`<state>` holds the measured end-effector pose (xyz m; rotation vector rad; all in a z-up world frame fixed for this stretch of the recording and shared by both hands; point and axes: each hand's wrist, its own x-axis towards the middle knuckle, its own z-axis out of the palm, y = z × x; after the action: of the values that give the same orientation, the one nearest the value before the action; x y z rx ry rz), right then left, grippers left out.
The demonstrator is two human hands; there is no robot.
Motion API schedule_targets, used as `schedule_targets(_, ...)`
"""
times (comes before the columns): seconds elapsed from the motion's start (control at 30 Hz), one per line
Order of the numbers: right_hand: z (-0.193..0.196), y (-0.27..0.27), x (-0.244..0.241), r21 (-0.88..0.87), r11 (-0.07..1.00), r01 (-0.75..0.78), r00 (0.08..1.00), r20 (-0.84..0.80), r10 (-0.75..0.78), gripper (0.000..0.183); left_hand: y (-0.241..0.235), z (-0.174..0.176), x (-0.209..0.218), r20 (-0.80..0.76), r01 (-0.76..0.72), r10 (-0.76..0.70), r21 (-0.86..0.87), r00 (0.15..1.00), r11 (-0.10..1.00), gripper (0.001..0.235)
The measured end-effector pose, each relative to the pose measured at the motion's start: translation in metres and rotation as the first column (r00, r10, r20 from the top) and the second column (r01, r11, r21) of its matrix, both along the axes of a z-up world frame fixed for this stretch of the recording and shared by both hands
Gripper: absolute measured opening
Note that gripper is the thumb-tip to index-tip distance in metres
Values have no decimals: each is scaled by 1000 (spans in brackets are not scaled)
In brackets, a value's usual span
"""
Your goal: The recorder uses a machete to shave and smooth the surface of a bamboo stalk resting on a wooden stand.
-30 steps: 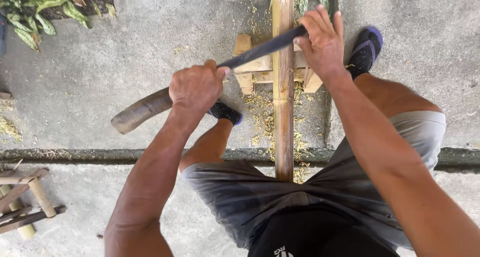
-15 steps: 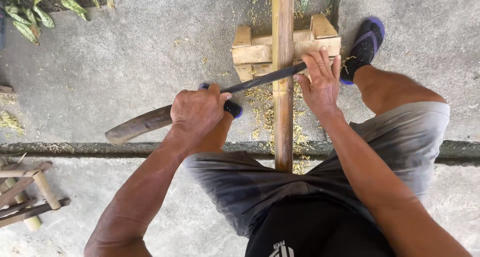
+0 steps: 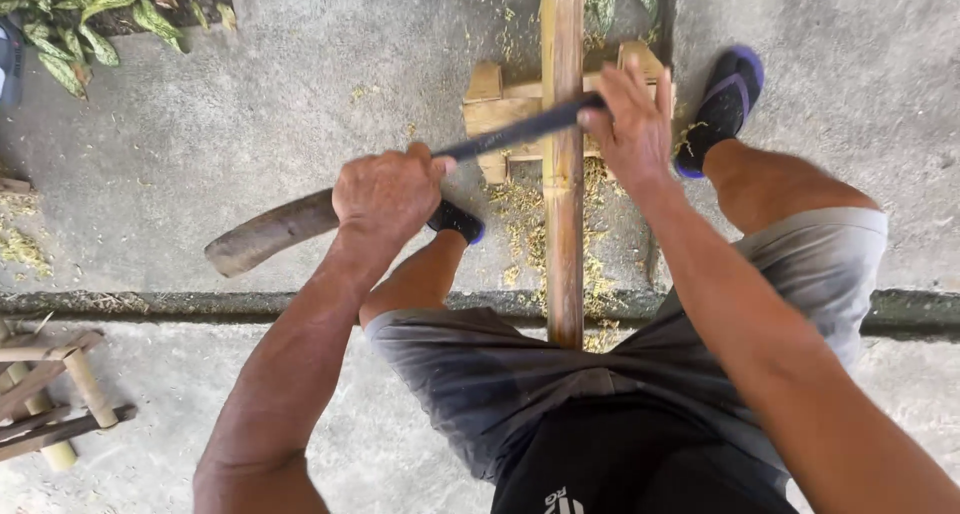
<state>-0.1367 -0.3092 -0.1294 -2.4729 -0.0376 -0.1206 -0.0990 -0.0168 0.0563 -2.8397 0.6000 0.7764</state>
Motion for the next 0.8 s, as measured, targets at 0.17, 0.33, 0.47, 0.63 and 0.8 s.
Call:
schedule_targets(0.17,-5,-2,5,-6,1000,-12,999,49,13,36,0,-1,-8,61,-24,24,12,998,1000,47)
schedule_targets(0.33,-4,7,-6,68,993,92,996,9,-93,33,0,10,-2,28,77,-79,68,996,995,48)
schedule_targets(0.47,5,1,-2,2,1000,22,998,55,-22,24,-1,3,1,-25,25,-23,88,999,996,53)
schedule_targets(0.63,1,4,-16,62,995,81,996,18,-82,36,3,7,-2,-24,110,-108,89,994,990,52)
schedule_targets(0.8,8,3,6,-35,999,6,998,66,-4,37,-1,7,7,-36,-17,20,93,999,996,55)
